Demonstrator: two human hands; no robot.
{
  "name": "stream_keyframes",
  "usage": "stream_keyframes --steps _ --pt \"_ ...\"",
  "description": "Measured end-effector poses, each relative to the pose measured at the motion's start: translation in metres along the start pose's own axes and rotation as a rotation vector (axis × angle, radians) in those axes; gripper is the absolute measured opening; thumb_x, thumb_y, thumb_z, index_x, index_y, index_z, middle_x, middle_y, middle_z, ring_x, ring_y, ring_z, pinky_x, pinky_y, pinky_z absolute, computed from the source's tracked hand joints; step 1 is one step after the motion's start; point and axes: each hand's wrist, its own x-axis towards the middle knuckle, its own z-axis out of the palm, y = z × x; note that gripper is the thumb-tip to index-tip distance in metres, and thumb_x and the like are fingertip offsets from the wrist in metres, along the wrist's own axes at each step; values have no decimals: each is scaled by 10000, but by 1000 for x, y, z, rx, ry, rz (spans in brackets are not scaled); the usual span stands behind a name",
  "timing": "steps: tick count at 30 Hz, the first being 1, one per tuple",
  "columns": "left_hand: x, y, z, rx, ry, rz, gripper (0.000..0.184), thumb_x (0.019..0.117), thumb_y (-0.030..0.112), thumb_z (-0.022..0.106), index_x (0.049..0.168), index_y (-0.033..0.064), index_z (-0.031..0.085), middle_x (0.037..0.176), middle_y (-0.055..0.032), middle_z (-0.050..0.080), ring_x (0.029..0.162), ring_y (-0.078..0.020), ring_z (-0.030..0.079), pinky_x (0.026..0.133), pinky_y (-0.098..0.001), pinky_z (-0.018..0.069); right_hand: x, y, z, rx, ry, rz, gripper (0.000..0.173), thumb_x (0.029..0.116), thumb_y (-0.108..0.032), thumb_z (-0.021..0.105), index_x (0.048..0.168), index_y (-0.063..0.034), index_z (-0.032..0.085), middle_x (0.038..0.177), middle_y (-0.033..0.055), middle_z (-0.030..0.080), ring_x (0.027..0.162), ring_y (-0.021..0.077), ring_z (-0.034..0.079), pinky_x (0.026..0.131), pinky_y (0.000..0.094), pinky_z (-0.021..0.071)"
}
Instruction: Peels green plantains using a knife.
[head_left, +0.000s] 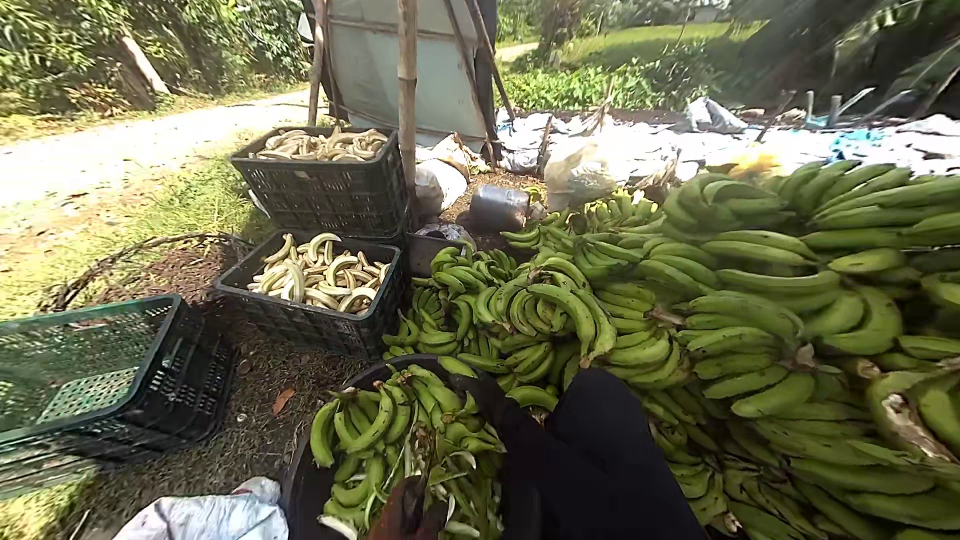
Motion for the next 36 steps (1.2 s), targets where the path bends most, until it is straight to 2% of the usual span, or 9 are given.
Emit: stream_keyframes --steps 6,9,11,13,17,21,26,30,36 --pt "25 -5 9 -73 118 93 620 906 454 743 1452 213 580 1303 -65 679 1159 -208 660 1035 -482 524 11 20 17 363 -124 65 382 1026 -374 577 1266 -79 608 913 76 668 707 150 626 612 342 552" --pt "36 -8 15 -43 301 222 614 915 427 735 1457 183 580 1321 -73 672 1201 -215 645 1053 -483 514 -32 5 27 361 -373 -8 422 1066 -213 495 1473 -100 472 1242 68 657 1014 111 654 868 299 564" --pt "47 -13 22 2 401 411 589 900 381 747 1422 145 612 1365 -102 655 1298 -266 594 1126 -512 454 -55 8 47 507 -406 106 283 1091 -240 442 1251 -53 583 972 60 686 823 110 665 722 292 575" --pt "49 -14 24 44 408 466 573 876 321 753 1403 134 632 1333 -112 675 1289 -294 596 1156 -532 406 -66 8 57 604 -499 167 323 1105 -260 378 1147 -38 609 874 70 698 752 128 685 661 308 593" --pt "32 3 13 34 181 183 553 944 382 689 1426 126 596 1297 -80 692 1222 -218 644 1104 -479 477 -59 -6 60 317 -296 107 304 1071 -275 507 1231 -41 618 964 52 663 793 90 618 710 269 545" --pt "24 21 9 30 -3 -76 557 944 525 643 1366 162 609 1176 -64 712 1081 -219 680 986 -519 533 -26 -8 57 -2 -233 -65 526 962 -357 694 1345 -12 591 1118 103 705 921 156 675 853 345 565" --pt "19 24 -5 49 -118 -157 481 952 548 624 1241 165 644 1034 -68 706 978 -236 683 899 -522 549 -21 -15 69 -66 -230 -7 470 961 -320 708 1304 -13 611 1027 105 700 833 186 659 778 387 564" --pt "-14 -1 -9 -70 -259 -88 473 901 517 710 1222 173 664 969 -44 699 880 -184 673 825 -474 566 42 10 23 -156 -1 -20 638 897 -393 760 1367 -17 551 1119 151 688 973 242 675 884 455 560" --pt "24 -8 4 333 -42 80 643 956 548 617 1436 124 569 1286 -93 685 1228 -274 629 1105 -516 453 40 14 7 72 11 97 545 968 -430 673 1358 -67 559 1107 121 694 938 229 702 758 454 616"
